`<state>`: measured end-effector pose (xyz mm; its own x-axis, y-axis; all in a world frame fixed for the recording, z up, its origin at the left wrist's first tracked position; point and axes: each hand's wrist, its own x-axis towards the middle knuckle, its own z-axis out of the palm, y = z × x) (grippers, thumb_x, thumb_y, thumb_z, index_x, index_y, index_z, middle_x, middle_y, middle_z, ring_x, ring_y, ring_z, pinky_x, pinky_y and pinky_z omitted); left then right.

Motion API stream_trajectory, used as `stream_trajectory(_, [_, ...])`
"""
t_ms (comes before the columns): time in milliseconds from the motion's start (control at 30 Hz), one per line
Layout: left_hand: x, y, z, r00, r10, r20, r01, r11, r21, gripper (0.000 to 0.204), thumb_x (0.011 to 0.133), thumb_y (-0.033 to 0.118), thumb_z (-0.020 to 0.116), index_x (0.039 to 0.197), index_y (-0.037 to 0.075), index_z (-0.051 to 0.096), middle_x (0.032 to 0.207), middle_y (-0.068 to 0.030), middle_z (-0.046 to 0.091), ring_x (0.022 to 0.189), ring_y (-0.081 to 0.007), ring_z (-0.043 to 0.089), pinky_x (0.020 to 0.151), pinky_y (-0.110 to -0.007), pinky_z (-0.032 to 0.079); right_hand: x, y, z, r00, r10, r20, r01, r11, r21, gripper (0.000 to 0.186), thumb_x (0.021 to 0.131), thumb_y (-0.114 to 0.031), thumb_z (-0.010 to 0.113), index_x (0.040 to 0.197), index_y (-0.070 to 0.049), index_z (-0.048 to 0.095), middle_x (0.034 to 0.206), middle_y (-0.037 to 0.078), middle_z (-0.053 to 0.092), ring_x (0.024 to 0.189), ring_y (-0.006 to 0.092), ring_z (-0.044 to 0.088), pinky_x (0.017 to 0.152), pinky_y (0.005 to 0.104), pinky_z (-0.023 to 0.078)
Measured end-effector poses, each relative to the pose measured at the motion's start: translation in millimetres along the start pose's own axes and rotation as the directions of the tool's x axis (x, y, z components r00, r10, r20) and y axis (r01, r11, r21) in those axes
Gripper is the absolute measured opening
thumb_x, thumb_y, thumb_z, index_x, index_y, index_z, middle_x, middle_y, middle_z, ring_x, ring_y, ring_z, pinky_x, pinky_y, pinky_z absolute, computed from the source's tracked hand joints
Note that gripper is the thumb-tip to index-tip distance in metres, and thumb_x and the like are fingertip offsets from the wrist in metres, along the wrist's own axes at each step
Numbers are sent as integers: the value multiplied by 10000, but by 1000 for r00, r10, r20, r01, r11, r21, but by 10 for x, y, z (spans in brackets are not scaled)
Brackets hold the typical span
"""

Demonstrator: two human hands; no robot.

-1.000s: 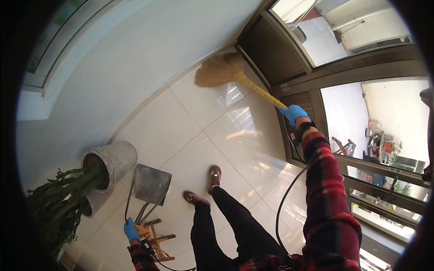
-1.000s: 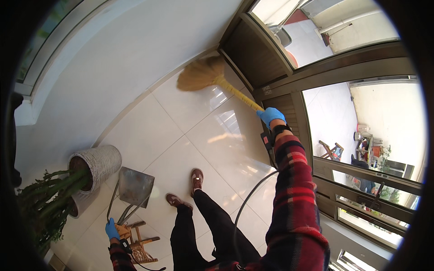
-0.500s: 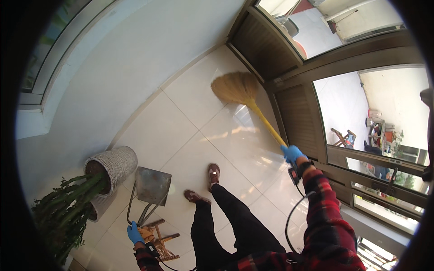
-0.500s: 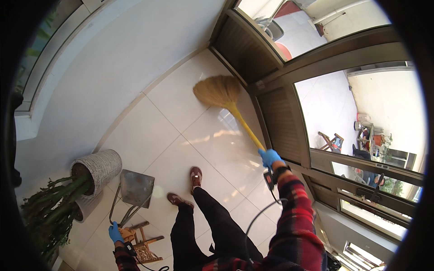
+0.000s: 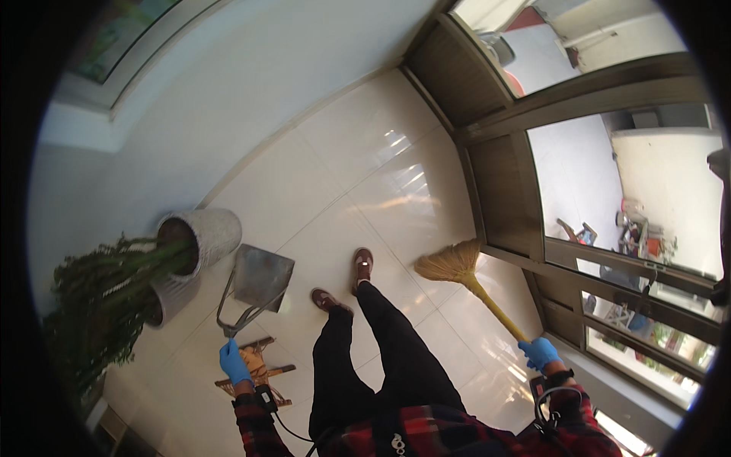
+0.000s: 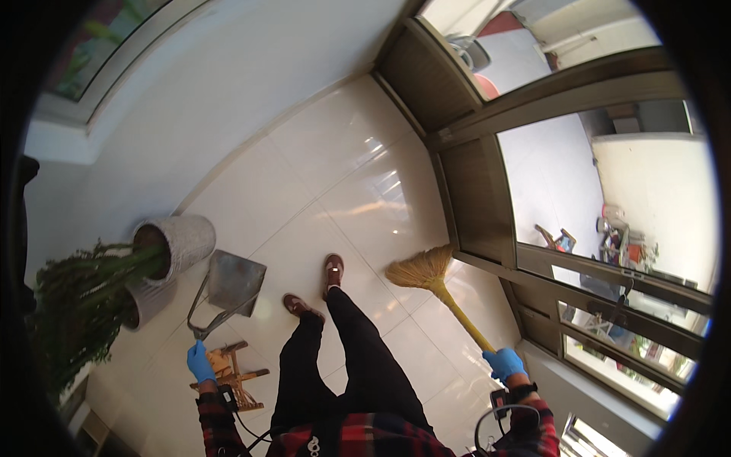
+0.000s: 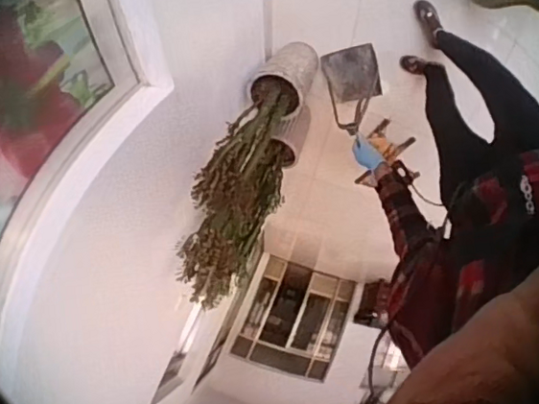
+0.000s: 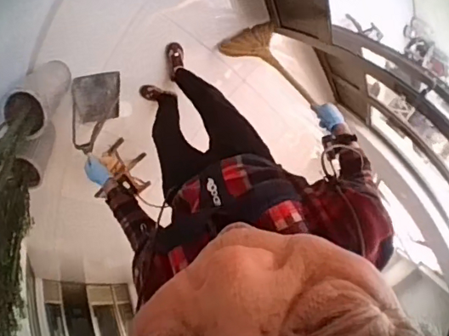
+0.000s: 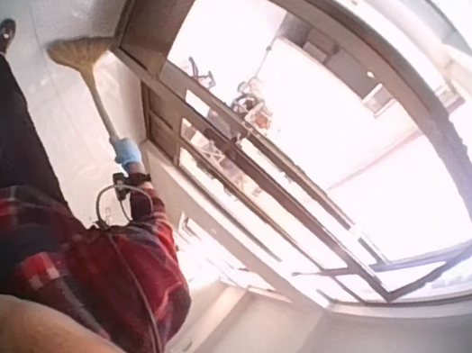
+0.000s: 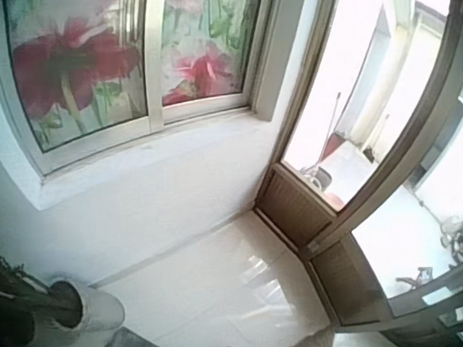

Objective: The person wipes the exterior of two large potted cacti with a cloth, then sweeps the floor with a broom and dustpan, and finally wipes the floor and baseboard with the cloth. The person wears blue gloves throughout.

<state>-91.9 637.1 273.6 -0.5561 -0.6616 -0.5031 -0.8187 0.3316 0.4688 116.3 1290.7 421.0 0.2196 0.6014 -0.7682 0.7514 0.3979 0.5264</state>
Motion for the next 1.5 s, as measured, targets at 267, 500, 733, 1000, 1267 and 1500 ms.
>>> stream_trajectory(267, [-287, -574, -53, 974, 106, 199, -91, 992, -86, 231, 932, 227, 652, 970, 1, 677, 822, -48, 660, 698, -102, 574, 647, -282, 494, -719, -420, -37, 686, -634, -358, 395, 737, -548, 469, 833, -525, 656, 851, -58, 685, 719, 185, 678, 677, 353, 680, 637, 451, 544])
stream_trajectory(500, [-592, -799, 6, 965, -32, 260, 115, 943, -312, 193, 930, 176, 672, 1030, 11, 681, 866, -38, 673, 703, -99, 601, 652, -255, 511, -1166, -2400, -719, 204, -955, -218, 359, 280, -891, 322, 799, -425, 728, 794, -116, 636, 706, 115, 679, 672, 300, 683, 613, 419, 536])
stream_trajectory(733, [-915, -1007, -106, 961, -179, 212, 258, 858, -445, 209, 935, 192, 665, 1027, 4, 669, 806, -49, 661, 687, -113, 618, 616, -269, 509, -2416, -4632, -642, -86, -961, 263, -255, -234, -938, 68, 802, -183, 654, 741, -206, 672, 695, -12, 628, 662, 180, 661, 596, 344, 461])
stream_trajectory(1000, [-1097, -1133, 205, 950, -217, 224, 307, 784, -540, 198, 942, 159, 650, 1081, 23, 683, 854, -36, 675, 710, -98, 614, 661, -242, 518, -3618, -6423, 641, -141, -841, 522, -640, -325, -696, 83, 755, -153, 663, 772, -104, 727, 643, 83, 651, 650, 263, 660, 554, 435, 432])
stream_trajectory(1267, [-1000, -1178, 314, 948, -189, 257, 313, 703, -639, 212, 930, 178, 678, 1082, 31, 685, 781, -32, 654, 657, -86, 589, 607, -246, 499, -4031, -6626, 1271, -26, -818, 574, -605, -444, -661, 85, 758, -150, 668, 792, -130, 743, 709, 46, 667, 697, 255, 652, 554, 408, 406])
stream_trajectory(1500, [-965, -628, 146, 971, 239, 16, -192, 817, -544, 431, 829, 319, 779, 1114, 18, 659, 728, -74, 630, 625, -212, 631, 570, -327, 499, -4526, -5393, 1122, 42, -751, 659, -538, -573, -618, 74, 773, -151, 646, 717, -181, 684, 657, 6, 633, 673, 191, 646, 614, 363, 396])
